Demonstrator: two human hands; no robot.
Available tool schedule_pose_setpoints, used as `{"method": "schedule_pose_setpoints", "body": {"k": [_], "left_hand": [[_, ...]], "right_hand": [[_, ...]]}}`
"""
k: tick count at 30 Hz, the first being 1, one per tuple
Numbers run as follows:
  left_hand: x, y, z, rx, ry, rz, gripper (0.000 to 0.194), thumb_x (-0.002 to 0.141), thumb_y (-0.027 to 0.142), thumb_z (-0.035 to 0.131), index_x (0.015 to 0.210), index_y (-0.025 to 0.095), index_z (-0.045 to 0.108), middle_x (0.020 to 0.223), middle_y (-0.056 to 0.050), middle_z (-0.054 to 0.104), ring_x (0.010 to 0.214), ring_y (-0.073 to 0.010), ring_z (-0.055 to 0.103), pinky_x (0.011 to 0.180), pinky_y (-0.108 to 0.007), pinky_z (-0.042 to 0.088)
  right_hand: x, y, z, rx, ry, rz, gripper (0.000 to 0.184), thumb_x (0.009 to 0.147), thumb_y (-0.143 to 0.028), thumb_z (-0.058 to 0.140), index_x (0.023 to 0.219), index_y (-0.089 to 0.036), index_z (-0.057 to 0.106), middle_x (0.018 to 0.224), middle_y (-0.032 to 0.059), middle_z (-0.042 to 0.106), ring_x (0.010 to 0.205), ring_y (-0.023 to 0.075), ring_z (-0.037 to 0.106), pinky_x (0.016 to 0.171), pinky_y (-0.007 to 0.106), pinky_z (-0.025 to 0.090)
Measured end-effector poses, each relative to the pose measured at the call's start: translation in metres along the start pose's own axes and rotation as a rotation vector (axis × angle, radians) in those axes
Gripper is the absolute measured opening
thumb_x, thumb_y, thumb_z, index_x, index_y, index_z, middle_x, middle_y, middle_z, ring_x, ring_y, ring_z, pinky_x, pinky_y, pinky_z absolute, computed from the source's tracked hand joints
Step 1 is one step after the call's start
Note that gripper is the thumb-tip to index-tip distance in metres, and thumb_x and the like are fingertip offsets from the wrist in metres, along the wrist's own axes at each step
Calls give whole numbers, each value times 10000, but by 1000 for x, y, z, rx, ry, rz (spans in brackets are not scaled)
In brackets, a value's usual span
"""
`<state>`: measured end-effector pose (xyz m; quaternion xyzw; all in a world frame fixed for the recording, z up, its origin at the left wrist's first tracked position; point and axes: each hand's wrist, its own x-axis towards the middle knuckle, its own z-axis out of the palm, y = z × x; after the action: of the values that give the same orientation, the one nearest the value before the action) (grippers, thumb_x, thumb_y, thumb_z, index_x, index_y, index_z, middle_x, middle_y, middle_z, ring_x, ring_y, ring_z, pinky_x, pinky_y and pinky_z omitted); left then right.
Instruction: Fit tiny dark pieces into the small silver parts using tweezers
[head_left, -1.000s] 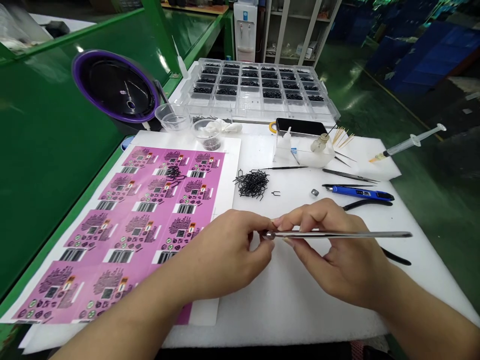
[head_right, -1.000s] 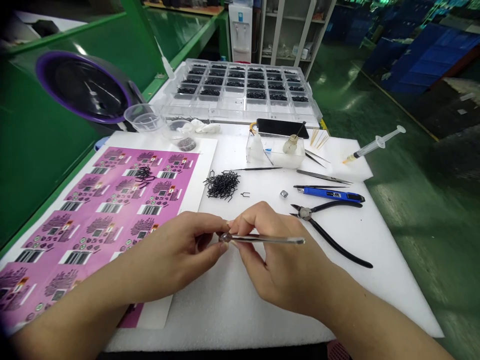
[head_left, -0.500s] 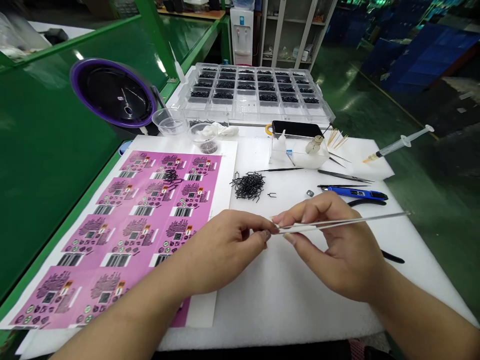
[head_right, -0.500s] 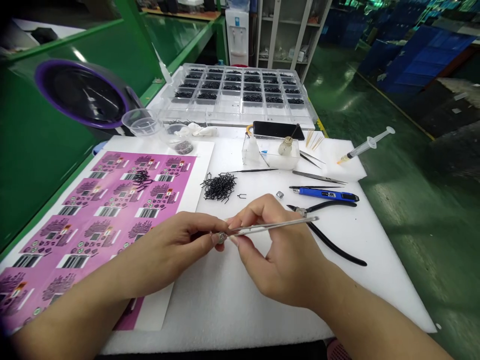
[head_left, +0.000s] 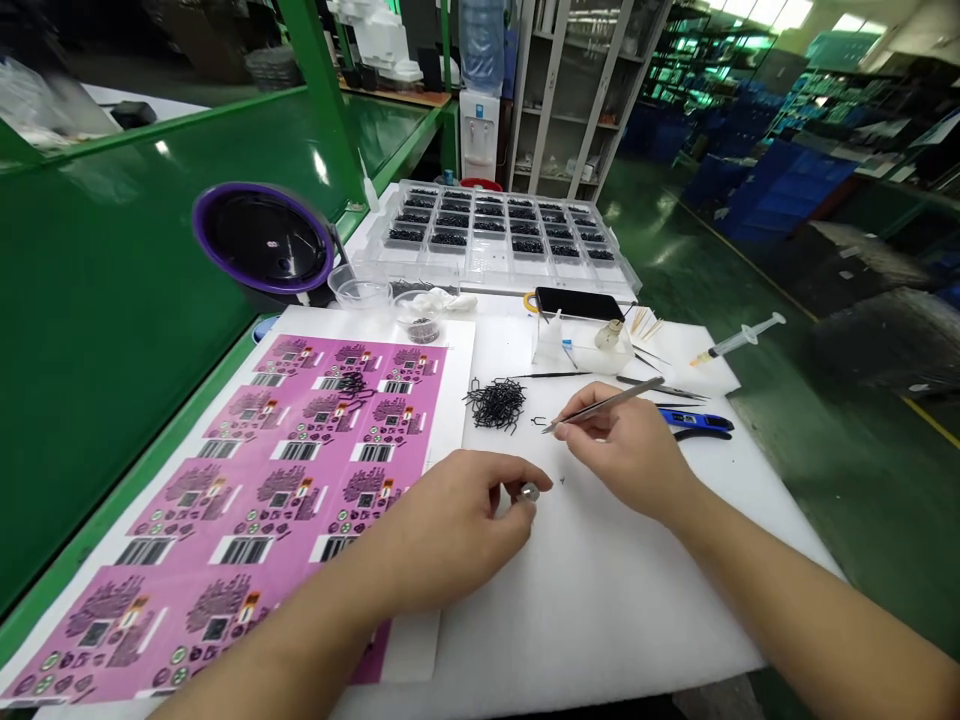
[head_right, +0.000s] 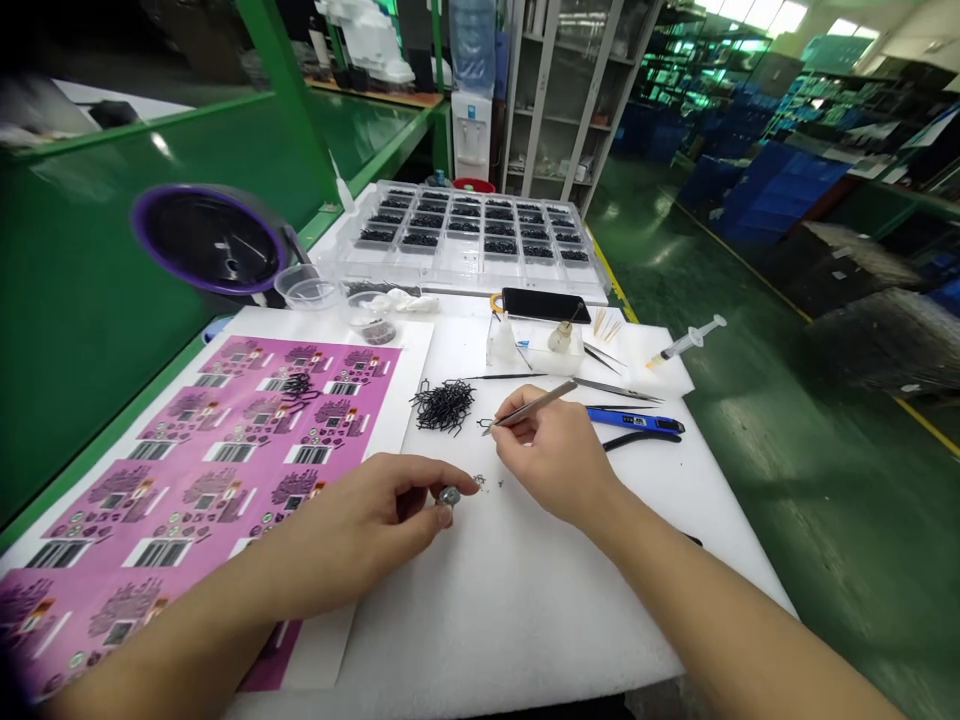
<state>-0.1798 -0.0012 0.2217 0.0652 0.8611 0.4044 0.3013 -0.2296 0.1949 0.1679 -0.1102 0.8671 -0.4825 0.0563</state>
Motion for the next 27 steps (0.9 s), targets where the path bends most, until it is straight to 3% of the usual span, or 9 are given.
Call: {"method": "schedule_pose_setpoints", "body": {"k": [9,19,27], "left_hand": [[-2,-7,2,-13,18,124,367,875,307,463,1117,237,730,671,9,609,597,-148,537,555,-237,387],[-3,-3,0,20,-29,112,387,892,301,448,1167,225,710,724,-3,636,624,-155,548,555,-258,360],[5,-28,18,28,112,219,340,901,273,465,1128,292,717,665,51,640,537,-112,508,518,-242,328]], "right_hand": [[6,7,12,-31,23,47,111,790,-291,654,849,-199,634,824,63,758,780,225,728,705,339,568],[6,6,13,-53,18,54,95,804,-278,645,855,-199,651,825,51,755,757,207,717,675,315,543],[7,7,13,-64,28,62,71,793,-270,655,831,-210,642,814,29,754,729,188,706,672,300,534]]}}
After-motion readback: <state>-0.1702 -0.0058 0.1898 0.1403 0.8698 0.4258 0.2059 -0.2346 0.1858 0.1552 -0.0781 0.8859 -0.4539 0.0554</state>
